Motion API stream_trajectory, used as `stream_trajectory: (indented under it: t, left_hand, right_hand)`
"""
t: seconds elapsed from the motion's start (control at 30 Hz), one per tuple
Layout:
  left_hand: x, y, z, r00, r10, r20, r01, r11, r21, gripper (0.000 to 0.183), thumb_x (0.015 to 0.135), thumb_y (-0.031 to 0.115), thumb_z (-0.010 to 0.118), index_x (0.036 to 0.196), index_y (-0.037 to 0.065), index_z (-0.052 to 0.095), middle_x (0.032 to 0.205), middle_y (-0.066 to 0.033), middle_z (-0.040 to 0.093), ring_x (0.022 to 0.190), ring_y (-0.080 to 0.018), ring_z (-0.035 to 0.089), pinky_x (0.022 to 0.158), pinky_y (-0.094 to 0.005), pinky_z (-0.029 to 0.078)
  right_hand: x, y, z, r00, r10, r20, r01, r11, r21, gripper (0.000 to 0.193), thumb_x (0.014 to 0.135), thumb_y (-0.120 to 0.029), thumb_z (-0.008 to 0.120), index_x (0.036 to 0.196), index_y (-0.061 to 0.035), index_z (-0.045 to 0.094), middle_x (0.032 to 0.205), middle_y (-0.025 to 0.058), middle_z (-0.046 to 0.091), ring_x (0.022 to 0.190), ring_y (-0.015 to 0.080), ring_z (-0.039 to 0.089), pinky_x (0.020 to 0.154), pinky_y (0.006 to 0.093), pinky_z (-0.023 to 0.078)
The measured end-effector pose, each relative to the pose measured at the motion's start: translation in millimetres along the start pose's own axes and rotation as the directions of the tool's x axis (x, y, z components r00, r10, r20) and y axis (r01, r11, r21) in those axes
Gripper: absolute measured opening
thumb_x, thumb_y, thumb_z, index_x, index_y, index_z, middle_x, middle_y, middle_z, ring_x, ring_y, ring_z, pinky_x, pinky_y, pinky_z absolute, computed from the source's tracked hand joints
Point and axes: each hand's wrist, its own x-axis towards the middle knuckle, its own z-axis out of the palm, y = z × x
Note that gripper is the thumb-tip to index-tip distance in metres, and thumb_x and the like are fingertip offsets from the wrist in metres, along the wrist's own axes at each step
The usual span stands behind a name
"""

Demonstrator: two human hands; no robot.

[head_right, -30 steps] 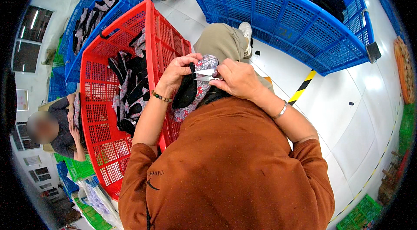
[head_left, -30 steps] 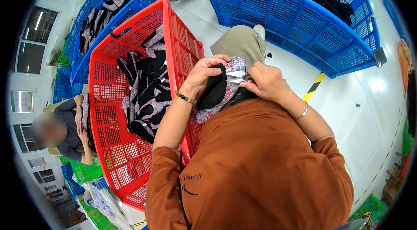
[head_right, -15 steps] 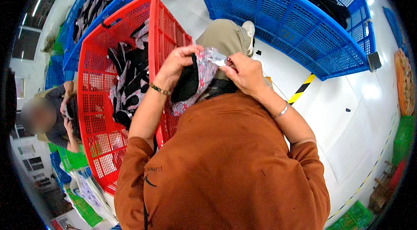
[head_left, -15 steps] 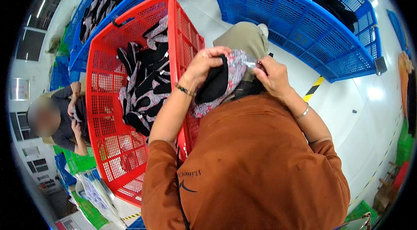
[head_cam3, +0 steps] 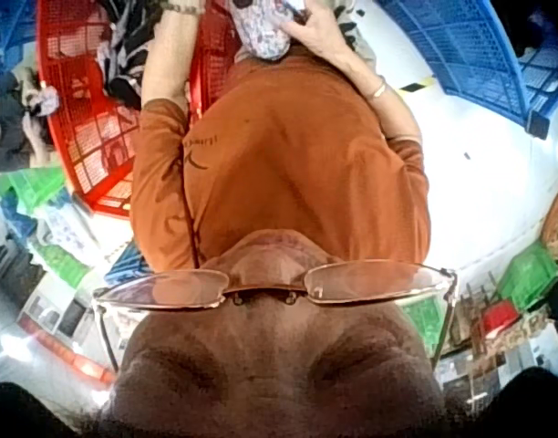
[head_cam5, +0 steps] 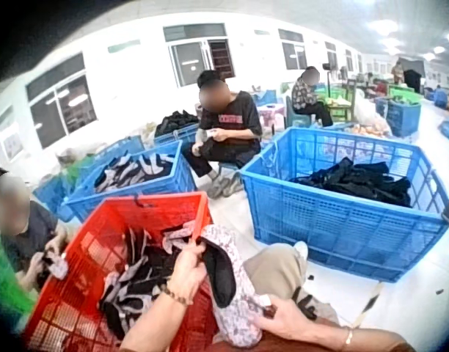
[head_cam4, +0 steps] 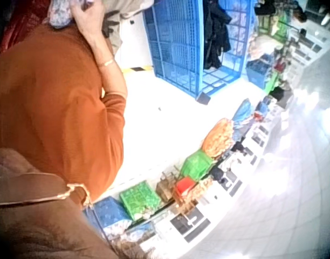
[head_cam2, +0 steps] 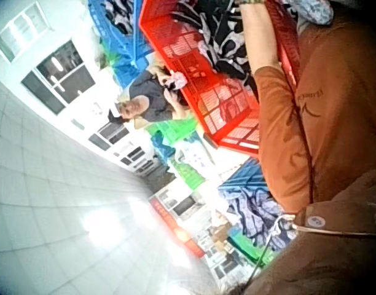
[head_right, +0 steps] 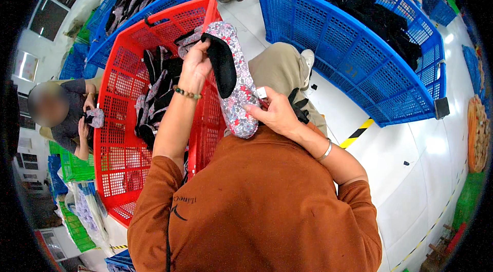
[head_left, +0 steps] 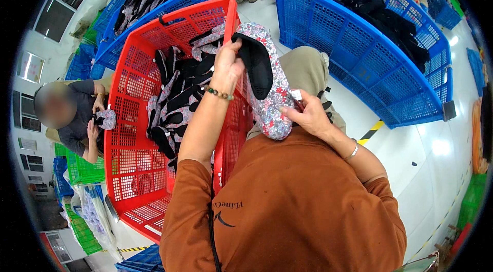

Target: The person sits on the floor and uses scissors to trim excess fabric from the edges of floral-patterned slippers. They handle the slippers one by one, cutting the material and placing the finished items into a red basket.

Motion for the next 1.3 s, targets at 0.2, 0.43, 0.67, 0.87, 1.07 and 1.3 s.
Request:
stream_trajectory:
  t: [0.2,0.43,0.67,0.87,1.07,1.3]
  left_hand:
    - [-66.8,-12.7,10.8,0.667,0.329,0.669,-0.744,0.237,0.625,0.045,0.076,-0.004,0.051,0.121,-0.002,0.05,0.119,-0.0134,0.055,0.121,-0.0247,0.046,0.103,-0.0347,0.034]
    - [-107.3,-8.8,8.2,0.48,0.035,0.876,-0.855,-0.205,0.477,0.05,0.062,0.006,0.064,0.11,-0.001,0.053,0.115,-0.0148,0.054,0.115,-0.0348,0.047,0.1,-0.0421,0.033]
    - [-105.2,-15.6,-6.7,0.67,0.146,0.728,-0.725,0.343,0.598,0.037,0.063,0.004,0.069,0.098,-0.003,0.058,0.092,-0.015,0.058,0.084,-0.0286,0.059,0.078,-0.0332,0.046]
    - [-118.8,4.0,0.8,0.748,-0.02,0.663,-0.599,0.409,0.688,0.046,0.065,0.005,0.07,0.109,-0.004,0.058,0.103,-0.0117,0.062,0.091,-0.0204,0.061,0.084,-0.0305,0.046]
    - [-121.6,13.1,3.5,0.814,-0.181,0.552,-0.154,0.849,0.506,0.073,0.064,0.003,0.064,0.132,-0.003,0.039,0.125,-0.0141,0.054,0.111,-0.0231,0.055,0.098,-0.0345,0.04]
    - [-113.3,4.7,-14.8,0.913,-0.191,0.36,0.033,0.915,0.401,0.059,0.062,0.006,0.057,0.119,-0.007,0.05,0.107,-0.0163,0.062,0.094,-0.0279,0.063,0.084,-0.0383,0.052]
  right_hand:
    - [10.0,-2.6,-16.0,0.994,0.002,-0.112,0.019,0.982,0.187,0.024,0.082,-0.01,0.066,0.099,0.0027,0.057,0.087,0.0036,0.062,0.078,0.008,0.057,0.069,0.0245,0.047]
    - [20.7,-22.9,-38.3,0.947,0.32,-0.015,-0.278,0.845,0.457,0.02,0.086,-0.025,0.061,0.08,-0.0063,0.057,0.061,-0.0024,0.054,0.041,0.0032,0.035,0.037,0.0186,0.021]
    - [14.7,-35.4,-34.5,0.985,-0.052,-0.168,0.06,0.997,0.046,0.019,0.09,-0.021,0.058,0.081,-0.0046,0.055,0.064,-0.002,0.052,0.057,0.0035,0.044,0.051,0.019,0.034]
    - [16.3,-56.2,-36.5,0.917,-0.316,-0.244,0.319,0.947,-0.028,0.017,0.084,-0.011,0.066,0.097,-0.0011,0.059,0.077,-0.0023,0.055,0.064,0.0034,0.048,0.058,0.0181,0.038]
    - [24.2,-65.6,-26.2,0.855,-0.482,-0.189,0.416,0.857,-0.303,0.015,0.082,-0.01,0.068,0.09,-0.0005,0.06,0.072,-0.0031,0.054,0.06,0.0023,0.044,0.051,0.0184,0.034]
    - [26.5,-55.4,-24.4,0.9,-0.388,-0.198,0.353,0.916,-0.192,0.016,0.08,-0.012,0.07,0.084,0.0005,0.061,0.071,-0.0032,0.052,0.059,0.0024,0.042,0.052,0.0194,0.034]
